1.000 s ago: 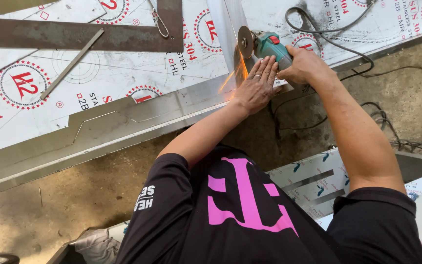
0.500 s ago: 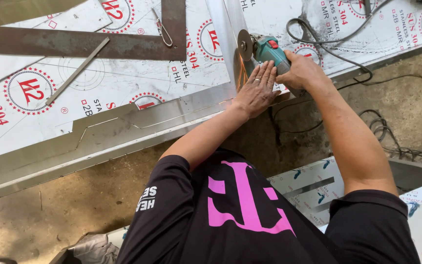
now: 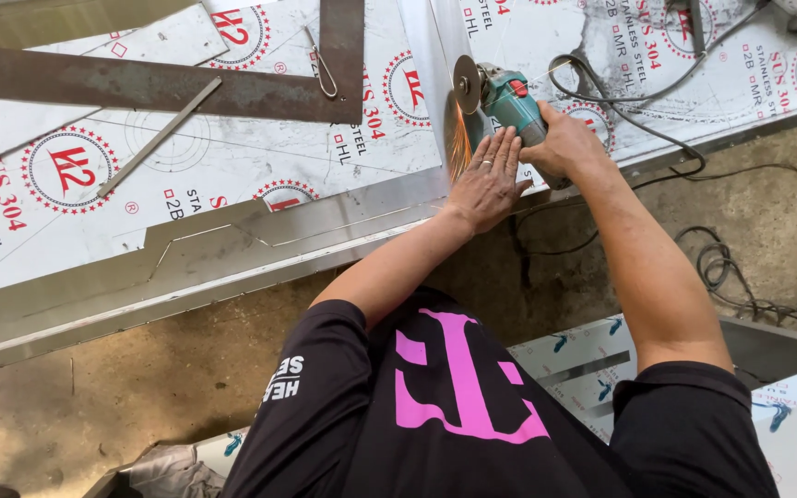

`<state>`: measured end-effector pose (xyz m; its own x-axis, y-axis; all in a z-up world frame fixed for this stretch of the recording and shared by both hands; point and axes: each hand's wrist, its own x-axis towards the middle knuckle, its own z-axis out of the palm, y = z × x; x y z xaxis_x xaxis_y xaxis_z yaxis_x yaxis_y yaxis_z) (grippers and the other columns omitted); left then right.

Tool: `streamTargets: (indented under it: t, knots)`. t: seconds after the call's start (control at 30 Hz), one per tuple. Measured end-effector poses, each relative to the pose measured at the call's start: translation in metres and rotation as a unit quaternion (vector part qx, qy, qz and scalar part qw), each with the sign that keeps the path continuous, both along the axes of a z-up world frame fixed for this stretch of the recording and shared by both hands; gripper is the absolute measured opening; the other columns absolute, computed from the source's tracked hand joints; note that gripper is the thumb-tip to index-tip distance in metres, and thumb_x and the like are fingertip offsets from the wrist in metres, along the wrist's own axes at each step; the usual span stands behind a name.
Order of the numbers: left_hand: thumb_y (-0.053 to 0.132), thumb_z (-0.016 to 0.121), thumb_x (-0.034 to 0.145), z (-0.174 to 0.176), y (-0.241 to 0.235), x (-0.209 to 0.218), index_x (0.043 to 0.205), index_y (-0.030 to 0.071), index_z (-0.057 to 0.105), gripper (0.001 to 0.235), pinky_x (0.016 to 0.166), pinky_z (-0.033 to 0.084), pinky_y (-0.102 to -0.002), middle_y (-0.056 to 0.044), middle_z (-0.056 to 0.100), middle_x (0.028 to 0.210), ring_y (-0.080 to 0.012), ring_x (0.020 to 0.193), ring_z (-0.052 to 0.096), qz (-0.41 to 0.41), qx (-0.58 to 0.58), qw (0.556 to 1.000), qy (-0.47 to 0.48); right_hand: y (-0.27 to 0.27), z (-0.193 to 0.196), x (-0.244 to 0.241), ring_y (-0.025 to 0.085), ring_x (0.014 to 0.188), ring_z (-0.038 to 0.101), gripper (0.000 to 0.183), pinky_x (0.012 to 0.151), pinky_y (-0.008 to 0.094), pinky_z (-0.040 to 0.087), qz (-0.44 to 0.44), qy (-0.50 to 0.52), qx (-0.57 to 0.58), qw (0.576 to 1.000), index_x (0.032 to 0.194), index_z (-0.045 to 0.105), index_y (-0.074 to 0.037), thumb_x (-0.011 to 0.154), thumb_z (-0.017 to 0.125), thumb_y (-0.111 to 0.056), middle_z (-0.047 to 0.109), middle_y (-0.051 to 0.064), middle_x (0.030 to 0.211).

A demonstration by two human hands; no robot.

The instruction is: Cutting a stainless steel sheet using an angle grinder.

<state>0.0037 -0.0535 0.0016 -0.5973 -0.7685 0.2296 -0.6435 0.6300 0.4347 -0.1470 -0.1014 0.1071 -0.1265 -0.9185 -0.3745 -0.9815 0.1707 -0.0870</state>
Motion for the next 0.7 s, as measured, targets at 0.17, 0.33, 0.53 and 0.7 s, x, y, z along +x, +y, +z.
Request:
streamTargets:
  t: [0.17,0.33,0.53,0.7]
  knots:
    - [0.051,0.034,0.107,-0.002,-0.007,0.000,0.154,-0.011,0.031,0.078,0.129,0.013,-0.047,-0.028,0.028,0.164,-0.0367,0.156,0.022,0.007,-0.008,1.000,0.007,-0.003,0.014,0.013,0.043,0.119,0.063,0.100,0.100,0.051,0.052,-0.019,0.005,0.008,1.000,0.159,0.043,-0.018,0.071,0.080,-0.046,0.067,0.025,0.129]
    - [0.053,0.032,0.106,-0.005,-0.015,0.000,0.154,-0.011,0.032,0.080,0.129,0.012,-0.047,-0.028,0.027,0.164,-0.0368,0.156,0.021,0.009,-0.013,1.000,-0.004,-0.015,-0.007,0.001,0.042,0.121,0.063,0.101,0.100,0.051,0.051,-0.012,0.010,-0.006,1.000,0.158,0.043,-0.017,0.070,0.082,-0.047,0.066,0.024,0.130]
    - [0.055,0.029,0.107,-0.010,-0.023,0.001,0.154,-0.010,0.032,0.081,0.128,0.011,-0.047,-0.028,0.027,0.164,-0.0373,0.156,0.020,0.014,-0.017,1.000,-0.005,-0.023,-0.004,0.008,0.041,0.122,0.062,0.103,0.101,0.050,0.051,-0.017,0.012,-0.001,1.000,0.159,0.041,-0.017,0.071,0.082,-0.050,0.065,0.023,0.133]
    - [0.056,0.029,0.106,-0.013,-0.025,0.004,0.155,-0.010,0.032,0.082,0.129,0.011,-0.047,-0.028,0.027,0.165,-0.0375,0.157,0.021,0.013,-0.021,1.000,0.003,-0.032,-0.008,0.007,0.042,0.122,0.062,0.106,0.101,0.050,0.051,-0.017,0.006,-0.002,1.000,0.160,0.039,-0.016,0.071,0.082,-0.051,0.065,0.024,0.133]
